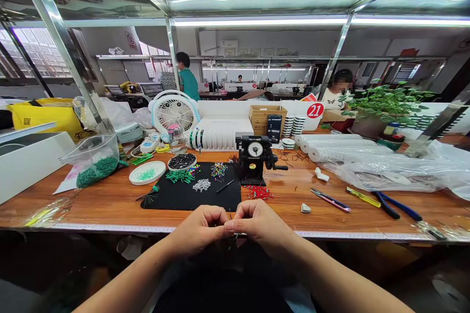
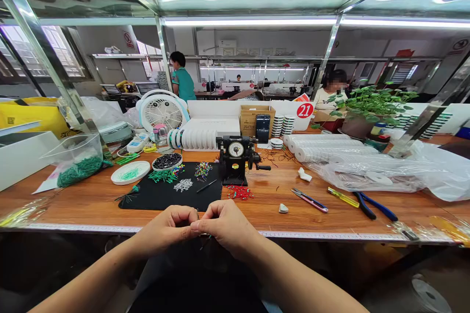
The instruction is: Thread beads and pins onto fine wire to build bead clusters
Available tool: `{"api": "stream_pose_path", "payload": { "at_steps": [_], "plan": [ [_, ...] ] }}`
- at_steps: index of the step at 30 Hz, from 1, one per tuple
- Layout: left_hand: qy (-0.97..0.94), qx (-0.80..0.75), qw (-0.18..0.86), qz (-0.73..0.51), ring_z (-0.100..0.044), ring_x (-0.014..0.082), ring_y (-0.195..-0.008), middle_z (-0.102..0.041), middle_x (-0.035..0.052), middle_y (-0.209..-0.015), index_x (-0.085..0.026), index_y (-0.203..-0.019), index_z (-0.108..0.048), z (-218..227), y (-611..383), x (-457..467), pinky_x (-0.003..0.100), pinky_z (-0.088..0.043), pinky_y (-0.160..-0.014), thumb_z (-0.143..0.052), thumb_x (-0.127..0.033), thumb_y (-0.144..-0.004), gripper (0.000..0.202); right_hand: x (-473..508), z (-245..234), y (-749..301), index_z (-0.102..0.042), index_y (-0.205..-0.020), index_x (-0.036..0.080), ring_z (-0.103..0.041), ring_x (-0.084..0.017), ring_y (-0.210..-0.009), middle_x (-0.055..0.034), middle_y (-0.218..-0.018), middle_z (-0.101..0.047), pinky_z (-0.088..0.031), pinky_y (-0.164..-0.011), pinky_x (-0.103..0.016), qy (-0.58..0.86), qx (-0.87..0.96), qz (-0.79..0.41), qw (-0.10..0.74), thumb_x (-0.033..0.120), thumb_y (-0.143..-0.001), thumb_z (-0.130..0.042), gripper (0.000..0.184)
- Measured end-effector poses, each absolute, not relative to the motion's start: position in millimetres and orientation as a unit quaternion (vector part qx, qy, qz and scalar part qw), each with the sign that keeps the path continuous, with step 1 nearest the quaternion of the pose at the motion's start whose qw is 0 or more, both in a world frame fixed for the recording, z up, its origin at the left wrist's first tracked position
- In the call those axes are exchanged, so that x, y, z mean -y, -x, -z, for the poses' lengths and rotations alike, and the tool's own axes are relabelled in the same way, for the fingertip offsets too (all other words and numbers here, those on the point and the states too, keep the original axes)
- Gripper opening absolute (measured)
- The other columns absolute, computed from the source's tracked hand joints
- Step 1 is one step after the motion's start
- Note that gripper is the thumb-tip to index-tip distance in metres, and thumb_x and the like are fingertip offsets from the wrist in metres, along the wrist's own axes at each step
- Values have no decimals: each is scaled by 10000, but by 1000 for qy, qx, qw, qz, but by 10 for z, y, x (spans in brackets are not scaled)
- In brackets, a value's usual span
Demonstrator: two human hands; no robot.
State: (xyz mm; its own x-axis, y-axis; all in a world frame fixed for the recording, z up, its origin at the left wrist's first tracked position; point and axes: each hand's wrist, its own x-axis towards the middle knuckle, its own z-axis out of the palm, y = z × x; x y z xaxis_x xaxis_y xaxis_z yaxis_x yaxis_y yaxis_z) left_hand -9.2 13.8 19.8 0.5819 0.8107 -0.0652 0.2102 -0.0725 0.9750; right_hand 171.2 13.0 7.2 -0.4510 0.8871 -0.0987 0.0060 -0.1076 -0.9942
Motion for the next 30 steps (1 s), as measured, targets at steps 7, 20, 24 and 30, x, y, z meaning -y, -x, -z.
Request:
{"api": "stream_pose_path", "payload": {
  "at_steps": [7,20,24,30],
  "plan": [
    [-781,-368,453,-221,-449,101,-582,-534,-12,-622,-137,-669,-598,-302,79,-111,206,-319,-528,-553,-386,-803,287,-133,-69,-1743,-553,-600,154,-483,-99,-479,24,-535,-542,-340,-452,-205,406,584,-623,326,402,-569,-777,336],
    [-667,-367,589,-272,-383,70,-490,-509,-38,-560,-140,-670,-571,-259,77,-128,200,-277,-471,-642,-362,-737,243,-62,-158,-1784,-524,-673,161,-485,-111,-553,11,-613,-532,-362,-511,-227,339,646,-545,412,434,-772,-627,308],
    [-616,-369,649,-251,-359,57,-450,-493,-51,-532,-139,-709,-569,-184,82,-178,201,-236,-440,-683,-347,-697,238,-95,-176,-1817,-570,-845,175,-491,-122,-645,-7,-753,-548,-384,-566,-232,362,706,-404,455,287,-851,-543,115],
    [-598,-342,686,-236,-336,52,-434,-455,-61,-496,-137,-663,-549,-140,65,-237,207,-195,-435,-707,-361,-665,274,-197,-201,-1871,-634,-986,220,-521,-137,-767,-11,-803,-555,-407,-696,-247,278,808,-317,411,92,-846,-486,241]
  ]
}}
